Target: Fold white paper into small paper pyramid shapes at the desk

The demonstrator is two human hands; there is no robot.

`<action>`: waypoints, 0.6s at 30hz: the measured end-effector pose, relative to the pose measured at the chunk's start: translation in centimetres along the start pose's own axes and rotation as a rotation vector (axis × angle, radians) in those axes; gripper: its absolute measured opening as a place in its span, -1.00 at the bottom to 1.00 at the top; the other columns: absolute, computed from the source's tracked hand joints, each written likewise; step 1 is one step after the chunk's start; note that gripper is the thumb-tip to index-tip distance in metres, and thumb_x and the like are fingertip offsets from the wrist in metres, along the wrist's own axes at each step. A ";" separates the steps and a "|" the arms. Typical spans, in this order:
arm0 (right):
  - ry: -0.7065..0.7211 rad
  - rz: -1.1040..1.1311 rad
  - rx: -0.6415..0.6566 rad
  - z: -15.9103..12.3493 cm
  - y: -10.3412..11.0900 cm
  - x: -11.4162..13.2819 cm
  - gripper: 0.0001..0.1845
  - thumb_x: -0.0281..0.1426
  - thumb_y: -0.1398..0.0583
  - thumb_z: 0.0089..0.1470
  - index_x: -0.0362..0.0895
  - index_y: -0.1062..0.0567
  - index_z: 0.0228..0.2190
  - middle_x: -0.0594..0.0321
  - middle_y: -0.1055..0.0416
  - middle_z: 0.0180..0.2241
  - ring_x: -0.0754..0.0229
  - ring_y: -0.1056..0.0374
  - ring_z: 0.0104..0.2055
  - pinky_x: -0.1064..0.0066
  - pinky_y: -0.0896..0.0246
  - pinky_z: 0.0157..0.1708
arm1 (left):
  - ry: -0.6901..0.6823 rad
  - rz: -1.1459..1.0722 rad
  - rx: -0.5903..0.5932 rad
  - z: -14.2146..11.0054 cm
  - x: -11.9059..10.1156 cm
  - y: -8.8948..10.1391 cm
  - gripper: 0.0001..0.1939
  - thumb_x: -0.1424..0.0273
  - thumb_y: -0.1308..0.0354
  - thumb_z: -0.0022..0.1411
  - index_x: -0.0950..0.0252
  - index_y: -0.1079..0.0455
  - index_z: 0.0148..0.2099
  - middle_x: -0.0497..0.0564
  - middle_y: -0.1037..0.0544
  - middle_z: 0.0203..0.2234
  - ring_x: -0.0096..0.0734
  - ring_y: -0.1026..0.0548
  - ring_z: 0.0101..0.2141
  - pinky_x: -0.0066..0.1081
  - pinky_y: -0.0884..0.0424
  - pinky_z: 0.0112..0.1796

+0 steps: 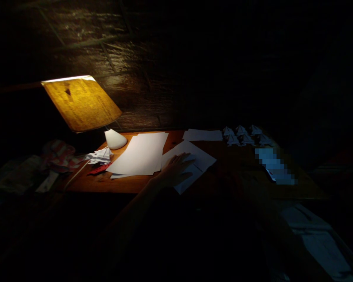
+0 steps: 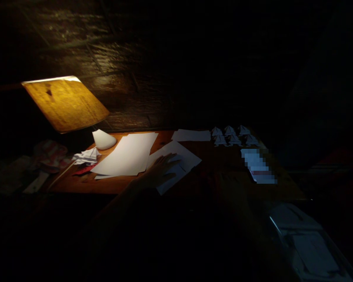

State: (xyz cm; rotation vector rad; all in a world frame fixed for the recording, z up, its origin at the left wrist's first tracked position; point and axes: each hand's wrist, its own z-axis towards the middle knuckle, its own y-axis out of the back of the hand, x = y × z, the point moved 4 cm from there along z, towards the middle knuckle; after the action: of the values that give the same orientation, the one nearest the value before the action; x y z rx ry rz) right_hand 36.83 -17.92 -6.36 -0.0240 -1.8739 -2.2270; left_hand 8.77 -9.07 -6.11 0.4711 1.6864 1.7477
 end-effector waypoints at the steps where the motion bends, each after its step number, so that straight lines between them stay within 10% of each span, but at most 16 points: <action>1: 0.021 0.000 0.008 0.4 0.0 0.3 -0.64 -0.20 0.04 0.43 -0.11 -0.43 -0.25 0.03 -0.52 -0.24 0.02 -0.42 -0.23 0.27 -0.12 -0.29 | -0.014 -0.003 -0.013 -0.3 -0.1 0.1 -0.40 0.16 -0.07 0.47 0.00 -0.10 0.47 0.06 -0.01 0.49 0.06 0.01 0.45 0.18 0.00 0.37; 18: 0.141 -0.022 0.143 4.2 0.0 1.3 -0.79 -0.32 -0.04 0.41 -0.12 -0.41 -0.07 0.02 -0.48 -0.06 0.04 -0.44 -0.16 0.33 -0.07 -0.34 | -0.012 0.028 0.000 -1.8 -2.1 -0.9 -0.33 0.06 -0.03 0.47 -0.02 0.01 0.51 0.08 0.04 0.50 0.18 0.03 0.45 0.31 0.08 0.36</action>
State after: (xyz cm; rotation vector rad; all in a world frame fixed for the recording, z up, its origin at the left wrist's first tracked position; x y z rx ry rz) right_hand 35.01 -14.00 -5.37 0.1742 -1.9587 -2.0450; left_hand 9.29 -11.90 -6.83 0.5061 1.6784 1.7614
